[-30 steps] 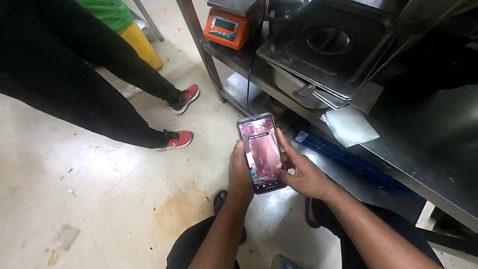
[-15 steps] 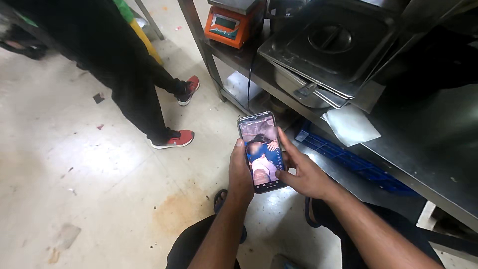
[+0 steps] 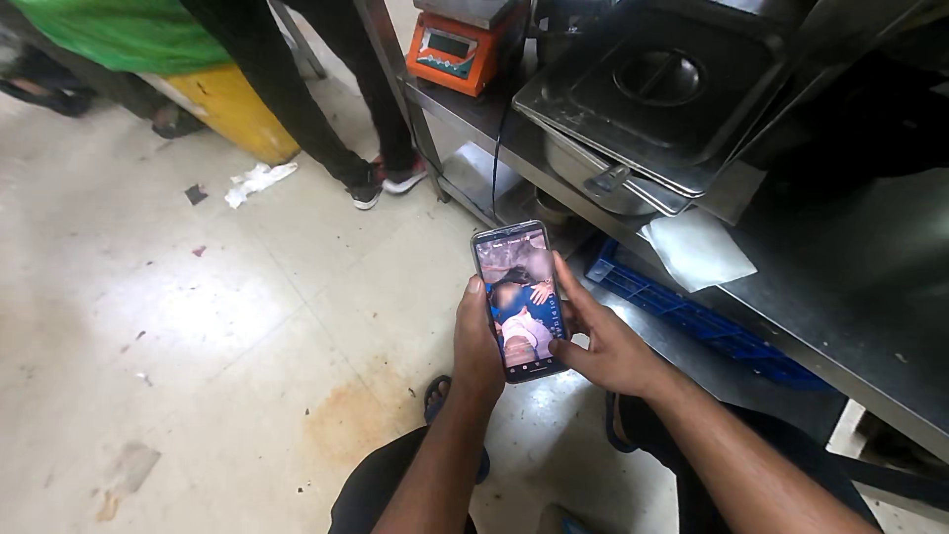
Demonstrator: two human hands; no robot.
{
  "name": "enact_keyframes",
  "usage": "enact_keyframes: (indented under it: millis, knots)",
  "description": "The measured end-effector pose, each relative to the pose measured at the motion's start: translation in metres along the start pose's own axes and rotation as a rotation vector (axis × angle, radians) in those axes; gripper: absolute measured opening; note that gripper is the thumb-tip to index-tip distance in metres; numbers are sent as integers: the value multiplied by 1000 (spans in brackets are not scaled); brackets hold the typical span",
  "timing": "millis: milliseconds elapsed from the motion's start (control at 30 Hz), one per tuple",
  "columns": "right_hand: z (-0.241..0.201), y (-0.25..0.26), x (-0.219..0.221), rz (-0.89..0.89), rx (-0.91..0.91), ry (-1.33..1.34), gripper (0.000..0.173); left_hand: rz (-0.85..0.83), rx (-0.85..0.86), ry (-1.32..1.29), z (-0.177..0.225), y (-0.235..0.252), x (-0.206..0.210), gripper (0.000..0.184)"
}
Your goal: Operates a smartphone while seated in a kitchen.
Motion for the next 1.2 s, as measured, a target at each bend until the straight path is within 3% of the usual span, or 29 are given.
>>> enact_keyframes:
  millis: [1200]
  knots:
    - [3, 1, 1, -3, 40, 7, 99, -42, 8, -17, -1, 1, 2, 62]
Point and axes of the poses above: each hand's wrist, its own y-axis towards the middle knuckle, its own x-axis out of the palm, z = x × y, the point moved 10 cm from there along y, towards the middle knuckle, and after that the axes turned 6 degrees about z, right-handed, at the moved point
